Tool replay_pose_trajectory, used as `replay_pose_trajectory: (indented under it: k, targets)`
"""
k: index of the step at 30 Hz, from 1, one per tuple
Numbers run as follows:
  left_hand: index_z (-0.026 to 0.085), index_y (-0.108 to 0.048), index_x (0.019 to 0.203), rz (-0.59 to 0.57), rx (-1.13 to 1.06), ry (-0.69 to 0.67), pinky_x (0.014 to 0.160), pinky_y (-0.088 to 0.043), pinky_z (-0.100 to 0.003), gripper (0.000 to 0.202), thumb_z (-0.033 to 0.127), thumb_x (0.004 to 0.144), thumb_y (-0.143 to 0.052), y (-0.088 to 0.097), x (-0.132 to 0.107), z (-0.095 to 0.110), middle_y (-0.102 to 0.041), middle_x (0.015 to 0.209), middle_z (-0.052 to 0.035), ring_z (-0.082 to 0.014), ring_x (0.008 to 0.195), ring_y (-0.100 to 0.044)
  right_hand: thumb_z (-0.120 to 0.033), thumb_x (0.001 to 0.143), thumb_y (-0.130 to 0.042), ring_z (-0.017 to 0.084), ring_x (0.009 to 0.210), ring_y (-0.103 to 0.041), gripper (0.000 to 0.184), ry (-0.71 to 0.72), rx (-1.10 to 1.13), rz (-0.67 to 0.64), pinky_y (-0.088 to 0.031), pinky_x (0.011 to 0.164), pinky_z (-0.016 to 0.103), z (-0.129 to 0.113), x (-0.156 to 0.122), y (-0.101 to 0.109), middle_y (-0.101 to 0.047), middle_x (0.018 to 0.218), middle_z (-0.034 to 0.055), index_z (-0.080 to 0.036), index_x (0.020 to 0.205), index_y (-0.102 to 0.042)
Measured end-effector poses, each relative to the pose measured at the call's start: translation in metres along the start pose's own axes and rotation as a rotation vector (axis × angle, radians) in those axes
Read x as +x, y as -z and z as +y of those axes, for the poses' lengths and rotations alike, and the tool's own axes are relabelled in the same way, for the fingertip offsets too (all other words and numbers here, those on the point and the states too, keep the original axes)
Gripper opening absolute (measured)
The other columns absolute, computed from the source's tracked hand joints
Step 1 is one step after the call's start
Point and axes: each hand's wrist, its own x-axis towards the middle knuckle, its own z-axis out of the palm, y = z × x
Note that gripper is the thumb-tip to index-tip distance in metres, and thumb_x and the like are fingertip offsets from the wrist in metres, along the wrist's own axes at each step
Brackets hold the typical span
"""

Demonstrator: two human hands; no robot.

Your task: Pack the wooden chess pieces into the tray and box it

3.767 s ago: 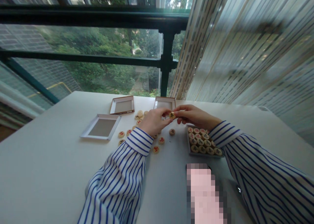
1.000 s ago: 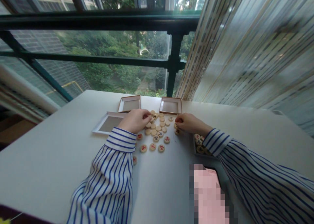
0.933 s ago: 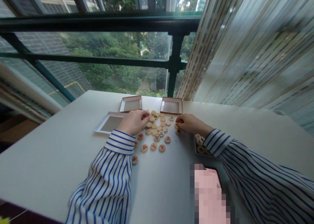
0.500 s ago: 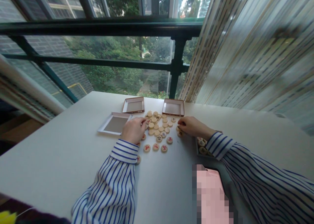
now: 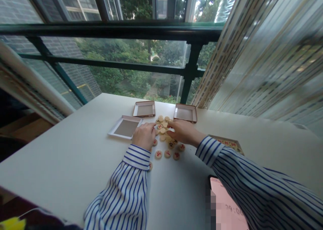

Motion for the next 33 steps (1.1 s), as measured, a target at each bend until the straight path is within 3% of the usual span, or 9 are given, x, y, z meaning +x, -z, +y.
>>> replay_pose_trajectory:
  k: [8, 25, 29, 33]
  targets:
    - [0.018, -0.063, 0.100, 0.035, 0.012, 0.018, 0.081, -0.045, -0.034, 0.028, 0.018, 0.081, -0.043, 0.000, -0.002, 0.001, -0.068, 0.096, -0.0063, -0.0220, 0.089, -0.061, -0.038, 0.085, -0.038, 0.024, 0.082, -0.061, 0.031, 0.007, -0.097, 0.009, -0.042, 0.063, 0.030, -0.018, 0.011, -0.006, -0.065, 0.089, 0.0100, -0.018, 0.094, -0.061]
    - [0.017, -0.063, 0.100, 0.074, -0.048, 0.009, 0.082, -0.045, -0.032, 0.027, 0.018, 0.082, -0.043, 0.000, -0.002, -0.001, -0.068, 0.095, -0.0069, -0.0207, 0.089, -0.061, -0.029, 0.085, -0.039, 0.022, 0.084, -0.061, 0.029, -0.033, -0.043, -0.017, -0.040, 0.068, 0.028, -0.022, 0.010, -0.003, -0.067, 0.088, 0.0127, -0.016, 0.087, -0.065]
    - [0.017, -0.063, 0.098, 0.128, -0.124, 0.021, 0.077, -0.046, -0.031, 0.025, 0.019, 0.081, -0.045, 0.000, -0.002, -0.002, -0.068, 0.093, -0.0059, -0.0193, 0.084, -0.062, -0.035, 0.082, -0.046, 0.017, 0.074, -0.060, 0.027, -0.053, 0.291, 0.070, -0.038, 0.060, 0.025, -0.011, 0.010, 0.000, -0.068, 0.083, 0.0063, -0.018, 0.087, -0.067]
    - [0.017, -0.063, 0.097, 0.189, -0.201, -0.028, 0.076, -0.046, -0.030, 0.024, 0.019, 0.081, -0.045, 0.002, -0.002, -0.001, -0.068, 0.092, -0.0058, -0.0179, 0.081, -0.062, -0.042, 0.079, -0.051, 0.012, 0.062, -0.056, 0.034, -0.128, 0.768, 0.031, -0.035, 0.050, 0.021, 0.001, 0.011, 0.004, -0.066, 0.072, 0.0056, -0.013, 0.083, -0.068]
